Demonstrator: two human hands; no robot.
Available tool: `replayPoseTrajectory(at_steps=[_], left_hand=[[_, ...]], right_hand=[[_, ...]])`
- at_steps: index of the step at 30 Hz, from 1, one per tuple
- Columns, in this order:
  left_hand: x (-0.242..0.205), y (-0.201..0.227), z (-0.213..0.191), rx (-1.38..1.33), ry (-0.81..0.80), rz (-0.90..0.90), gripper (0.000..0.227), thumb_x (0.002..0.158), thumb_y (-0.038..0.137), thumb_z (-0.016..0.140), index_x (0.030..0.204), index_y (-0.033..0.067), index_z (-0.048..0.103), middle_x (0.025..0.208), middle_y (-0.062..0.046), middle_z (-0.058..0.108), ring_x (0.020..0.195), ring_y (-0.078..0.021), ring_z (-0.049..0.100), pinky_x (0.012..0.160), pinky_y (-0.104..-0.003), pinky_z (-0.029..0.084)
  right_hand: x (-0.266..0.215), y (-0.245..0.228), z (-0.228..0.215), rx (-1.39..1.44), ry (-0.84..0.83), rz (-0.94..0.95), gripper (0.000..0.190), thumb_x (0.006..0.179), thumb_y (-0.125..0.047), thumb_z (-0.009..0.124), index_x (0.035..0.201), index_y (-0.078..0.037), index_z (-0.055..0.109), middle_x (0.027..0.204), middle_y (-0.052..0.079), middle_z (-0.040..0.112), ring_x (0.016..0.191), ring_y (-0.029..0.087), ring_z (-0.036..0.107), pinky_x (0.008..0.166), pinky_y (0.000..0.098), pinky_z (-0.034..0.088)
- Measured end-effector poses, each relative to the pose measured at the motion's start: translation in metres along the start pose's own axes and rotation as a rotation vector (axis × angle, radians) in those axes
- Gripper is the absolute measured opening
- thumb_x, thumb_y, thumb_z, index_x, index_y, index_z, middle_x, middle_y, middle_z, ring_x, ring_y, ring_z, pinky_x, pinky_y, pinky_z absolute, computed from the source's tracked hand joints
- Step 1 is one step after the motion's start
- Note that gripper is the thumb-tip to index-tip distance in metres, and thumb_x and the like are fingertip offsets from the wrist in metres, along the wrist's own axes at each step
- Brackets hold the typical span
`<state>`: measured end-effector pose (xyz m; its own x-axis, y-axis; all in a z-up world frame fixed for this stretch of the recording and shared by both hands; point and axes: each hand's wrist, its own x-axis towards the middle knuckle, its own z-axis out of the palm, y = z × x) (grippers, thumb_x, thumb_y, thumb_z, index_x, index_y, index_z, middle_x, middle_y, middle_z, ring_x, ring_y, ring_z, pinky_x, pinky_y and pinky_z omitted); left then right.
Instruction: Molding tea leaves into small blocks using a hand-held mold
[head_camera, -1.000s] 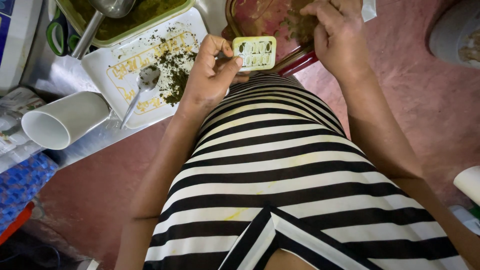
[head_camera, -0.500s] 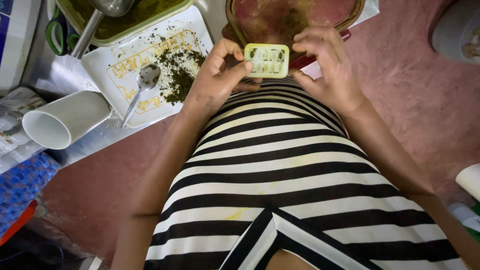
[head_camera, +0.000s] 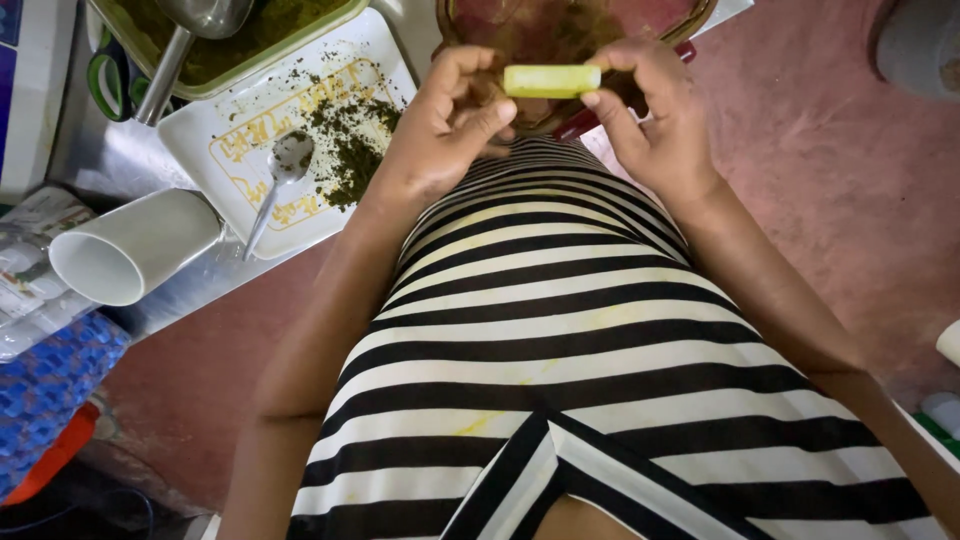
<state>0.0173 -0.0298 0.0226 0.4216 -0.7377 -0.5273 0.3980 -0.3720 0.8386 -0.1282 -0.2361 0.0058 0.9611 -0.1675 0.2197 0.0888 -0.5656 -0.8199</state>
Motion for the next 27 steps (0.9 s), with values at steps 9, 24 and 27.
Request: replayPoseTrajectory(at_steps=[9,24,27], left_hand=[[0.025,-0.011,-0.003,0.589,0.131,0.125,0.019,0.103,0.018,0.062,0.114,0.0149,0.047,0.116,-0.009,0.06,0.09,-0.0194,0.07,0.065,-0.032,0.053],[0.044,-0.035,0.012,0.848,0.236,0.203,0.023,0.099,0.018,0.055,0.106,0.0094,0.035,0.085,-0.014,0.058,0.066,-0.0386,0.066,0.051,-0.052,0.05],[0.042,-0.031,0.009,0.83,0.2,0.171,0.024,0.101,0.018,0.056,0.109,0.0121,0.035,0.095,-0.012,0.058,0.074,-0.0293,0.064,0.053,-0.04,0.052]], right_hand=[[0.003,0.002,0.01,-0.014,0.002,0.199,0.015,0.111,-0.011,0.067,0.117,-0.001,0.057,0.108,0.011,0.061,0.099,0.025,0.058,0.085,0.0365,0.045],[0.004,0.004,0.033,-0.158,0.011,0.472,0.034,0.089,-0.014,0.084,0.106,-0.009,0.055,0.079,-0.002,0.054,0.058,0.009,0.041,0.05,0.0297,0.034],[0.006,0.001,0.026,-0.18,-0.013,0.457,0.032,0.09,-0.009,0.081,0.109,-0.006,0.056,0.084,0.002,0.057,0.06,0.009,0.044,0.048,0.0275,0.035]])
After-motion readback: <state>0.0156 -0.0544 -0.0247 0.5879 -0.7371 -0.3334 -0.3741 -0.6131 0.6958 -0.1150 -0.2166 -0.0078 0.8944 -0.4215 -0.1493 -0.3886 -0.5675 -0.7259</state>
